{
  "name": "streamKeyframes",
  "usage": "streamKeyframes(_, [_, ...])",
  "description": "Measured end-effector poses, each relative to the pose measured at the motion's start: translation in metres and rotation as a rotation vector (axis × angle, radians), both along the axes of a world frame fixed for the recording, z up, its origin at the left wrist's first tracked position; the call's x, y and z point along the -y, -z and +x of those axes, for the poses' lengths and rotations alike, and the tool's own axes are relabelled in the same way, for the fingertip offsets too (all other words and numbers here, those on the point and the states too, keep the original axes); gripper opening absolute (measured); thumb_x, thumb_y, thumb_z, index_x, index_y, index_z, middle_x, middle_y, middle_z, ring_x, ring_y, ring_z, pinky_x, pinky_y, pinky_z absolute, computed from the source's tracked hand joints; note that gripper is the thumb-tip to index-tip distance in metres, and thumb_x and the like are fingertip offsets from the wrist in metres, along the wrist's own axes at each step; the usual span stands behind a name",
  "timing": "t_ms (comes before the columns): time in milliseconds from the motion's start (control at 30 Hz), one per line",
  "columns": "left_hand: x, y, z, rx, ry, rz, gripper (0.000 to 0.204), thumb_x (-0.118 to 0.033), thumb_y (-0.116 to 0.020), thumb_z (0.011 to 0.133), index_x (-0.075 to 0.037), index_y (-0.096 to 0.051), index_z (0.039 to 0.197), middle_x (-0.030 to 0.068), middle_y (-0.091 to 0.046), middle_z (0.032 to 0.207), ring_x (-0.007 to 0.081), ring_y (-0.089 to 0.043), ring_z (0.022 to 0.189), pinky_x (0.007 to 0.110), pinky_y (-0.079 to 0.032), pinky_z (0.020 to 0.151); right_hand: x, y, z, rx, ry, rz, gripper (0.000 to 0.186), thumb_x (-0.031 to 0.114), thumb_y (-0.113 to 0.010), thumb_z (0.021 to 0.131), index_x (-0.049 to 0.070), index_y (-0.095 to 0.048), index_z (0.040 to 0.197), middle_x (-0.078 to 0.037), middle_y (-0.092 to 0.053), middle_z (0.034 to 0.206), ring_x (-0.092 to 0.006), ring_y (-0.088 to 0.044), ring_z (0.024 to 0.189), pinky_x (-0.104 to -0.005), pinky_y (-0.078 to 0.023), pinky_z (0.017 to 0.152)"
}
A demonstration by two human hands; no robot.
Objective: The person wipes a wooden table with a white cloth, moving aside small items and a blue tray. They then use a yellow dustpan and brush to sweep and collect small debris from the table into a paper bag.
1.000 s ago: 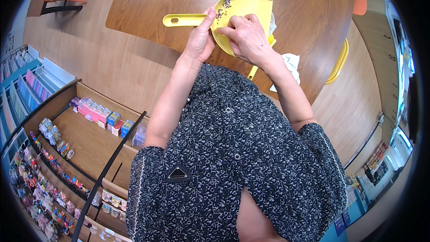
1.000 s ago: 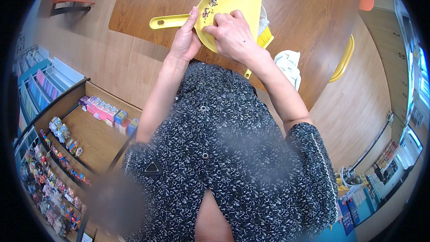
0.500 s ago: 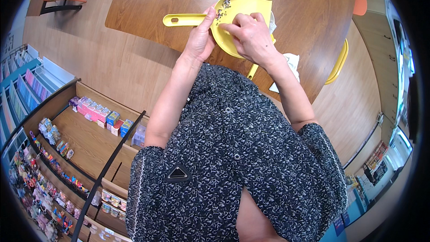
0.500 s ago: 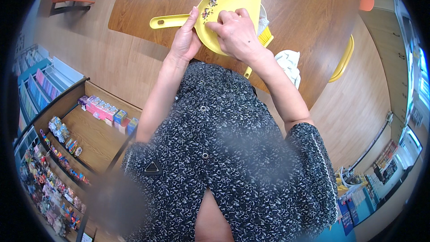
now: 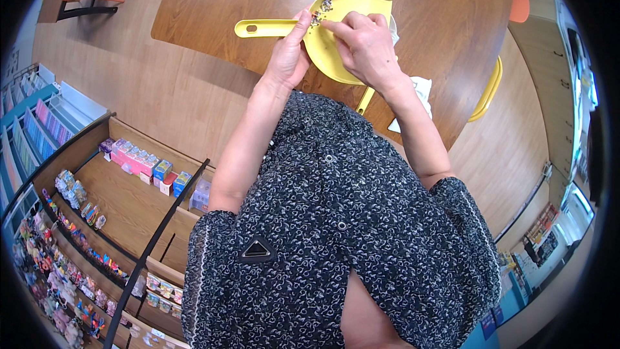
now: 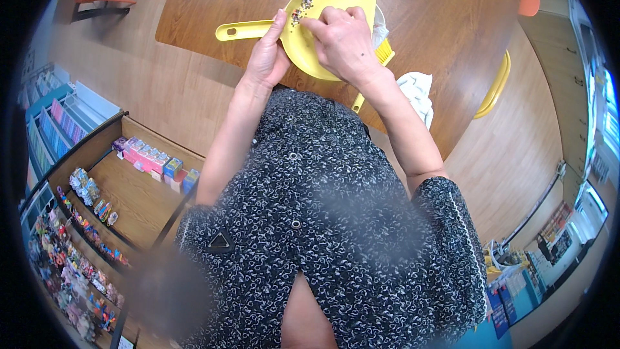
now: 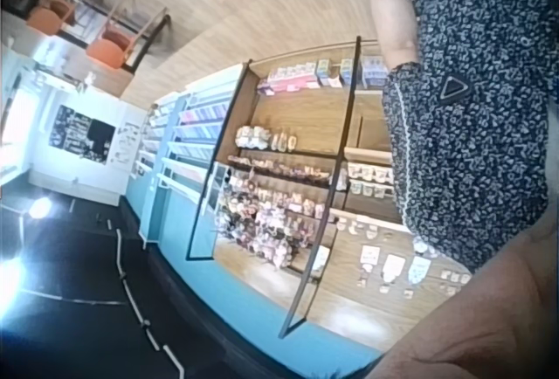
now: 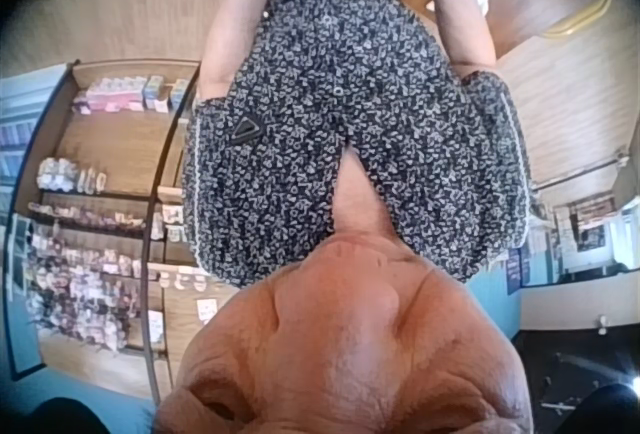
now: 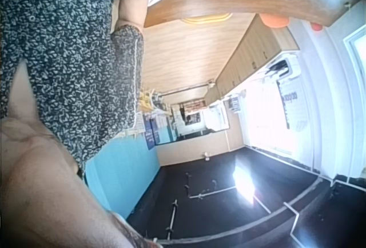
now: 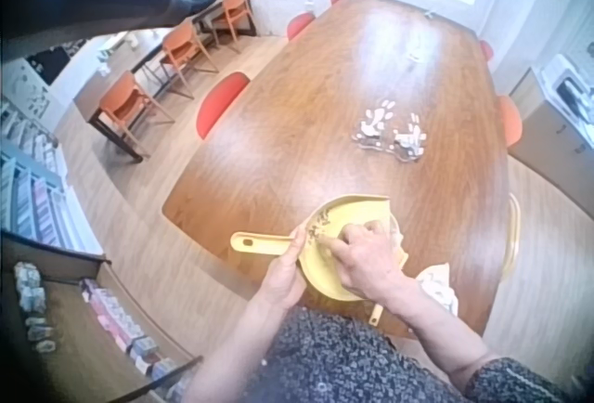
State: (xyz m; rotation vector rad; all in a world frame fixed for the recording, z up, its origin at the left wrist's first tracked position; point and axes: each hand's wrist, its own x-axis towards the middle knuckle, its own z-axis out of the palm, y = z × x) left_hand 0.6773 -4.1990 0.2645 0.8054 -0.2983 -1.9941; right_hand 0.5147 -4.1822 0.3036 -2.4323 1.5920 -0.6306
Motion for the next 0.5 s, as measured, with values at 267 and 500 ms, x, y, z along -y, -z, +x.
streamKeyframes(267, [0.000,-0.002,-0.001,0.061,0.047,-0.028,0.044,-0.034,-0.055,0.100,-0.004,-0.050,0.132,0.0070,-0.058,0.122,0.0164,-0.057,0.114,0.034,-0.047,0.103,0.004,0.009,0.013,0.008,-0.059,0.009,0.026,0.009,-0.063,0.076,0.013,-0.073,0.100,-0.006,-0.063,0.080,-0.0220,-0.062,0.076,-0.0374,-0.040,0.081])
streamKeyframes(500, [0.000,-0.004,-0.001,0.011,0.042,-0.036,0.037,-0.032,-0.058,0.099,-0.005,-0.056,0.125,0.0081,-0.060,0.123,0.0166,-0.058,0.114,0.035,-0.047,0.103,0.012,0.005,-0.003,0.022,0.176,-0.049,0.026,0.009,-0.062,0.084,0.013,-0.070,0.109,-0.004,-0.060,0.076,-0.0221,-0.059,0.070,-0.0360,-0.042,0.078])
